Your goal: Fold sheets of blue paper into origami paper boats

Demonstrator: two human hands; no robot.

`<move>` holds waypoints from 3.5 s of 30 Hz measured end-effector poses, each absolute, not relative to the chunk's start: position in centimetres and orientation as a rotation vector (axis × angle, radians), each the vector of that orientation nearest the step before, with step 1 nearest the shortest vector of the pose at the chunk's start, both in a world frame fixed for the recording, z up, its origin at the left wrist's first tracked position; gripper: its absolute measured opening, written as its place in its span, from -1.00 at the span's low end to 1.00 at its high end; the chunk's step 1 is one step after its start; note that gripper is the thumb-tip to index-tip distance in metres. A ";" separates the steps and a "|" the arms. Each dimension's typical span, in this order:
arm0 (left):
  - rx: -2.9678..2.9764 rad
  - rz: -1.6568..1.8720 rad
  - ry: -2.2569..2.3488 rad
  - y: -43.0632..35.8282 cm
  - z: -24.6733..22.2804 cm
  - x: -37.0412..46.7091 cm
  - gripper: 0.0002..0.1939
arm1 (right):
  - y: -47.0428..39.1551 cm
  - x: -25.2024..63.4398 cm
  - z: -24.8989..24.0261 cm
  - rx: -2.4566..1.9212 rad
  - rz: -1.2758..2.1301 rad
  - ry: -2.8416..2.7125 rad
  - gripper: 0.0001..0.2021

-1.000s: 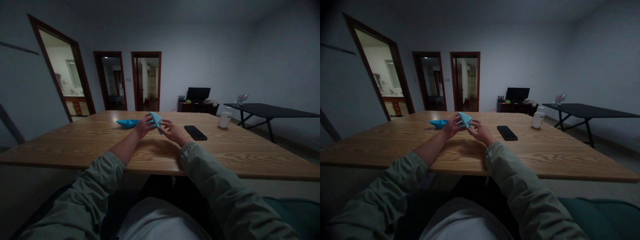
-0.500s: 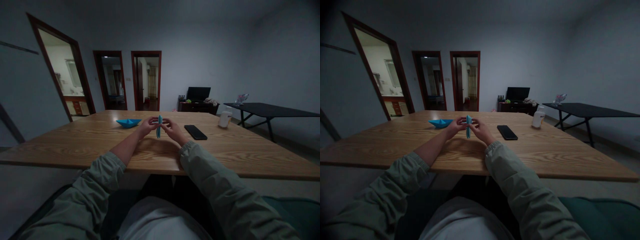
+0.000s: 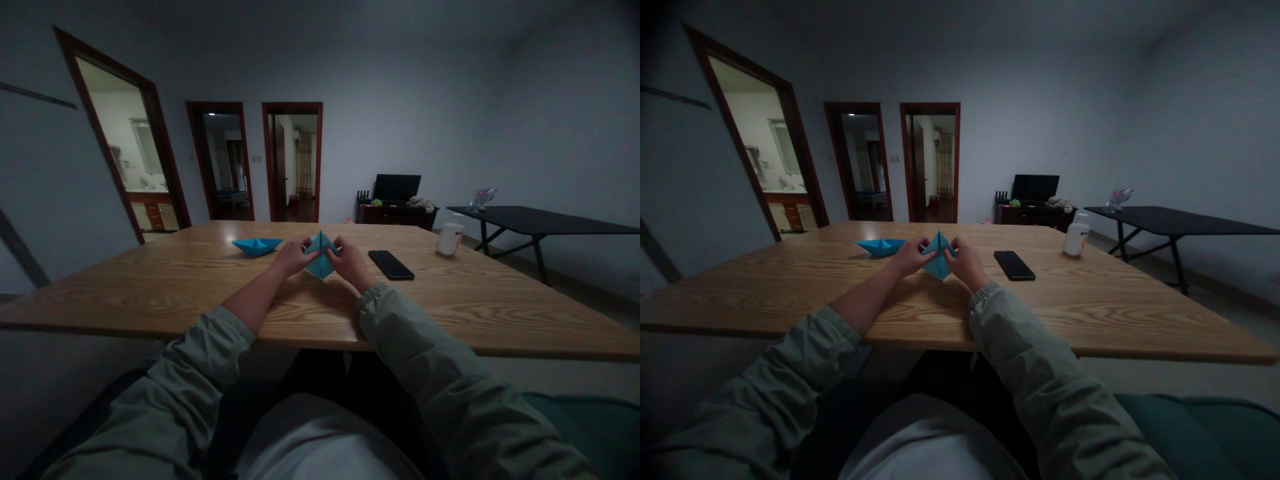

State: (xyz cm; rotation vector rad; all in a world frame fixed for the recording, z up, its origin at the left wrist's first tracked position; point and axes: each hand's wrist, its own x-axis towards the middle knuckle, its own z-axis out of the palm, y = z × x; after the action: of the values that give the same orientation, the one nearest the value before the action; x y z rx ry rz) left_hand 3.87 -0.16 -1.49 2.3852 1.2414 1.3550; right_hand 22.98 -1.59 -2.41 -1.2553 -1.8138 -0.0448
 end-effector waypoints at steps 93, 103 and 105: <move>2.543 1.197 1.491 -0.4 -0.9 1.3 -0.58 | -2.0 27.5 -2.4 -1.515 -0.322 -1.930 -0.84; 2.455 1.272 1.339 0.0 -1.1 0.6 -0.68 | -1.4 28.4 -2.1 -1.559 -0.267 -1.680 -0.69; 2.482 1.271 1.383 0.0 -1.1 0.7 -0.74 | -1.4 28.4 -2.0 -1.529 -0.260 -1.650 -0.68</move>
State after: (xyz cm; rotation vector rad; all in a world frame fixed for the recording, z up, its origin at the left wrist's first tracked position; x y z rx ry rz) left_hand 0.68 0.02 -1.13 2.4818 1.3833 1.2710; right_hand 28.44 -1.37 -2.03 -1.5294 -1.6499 -0.2604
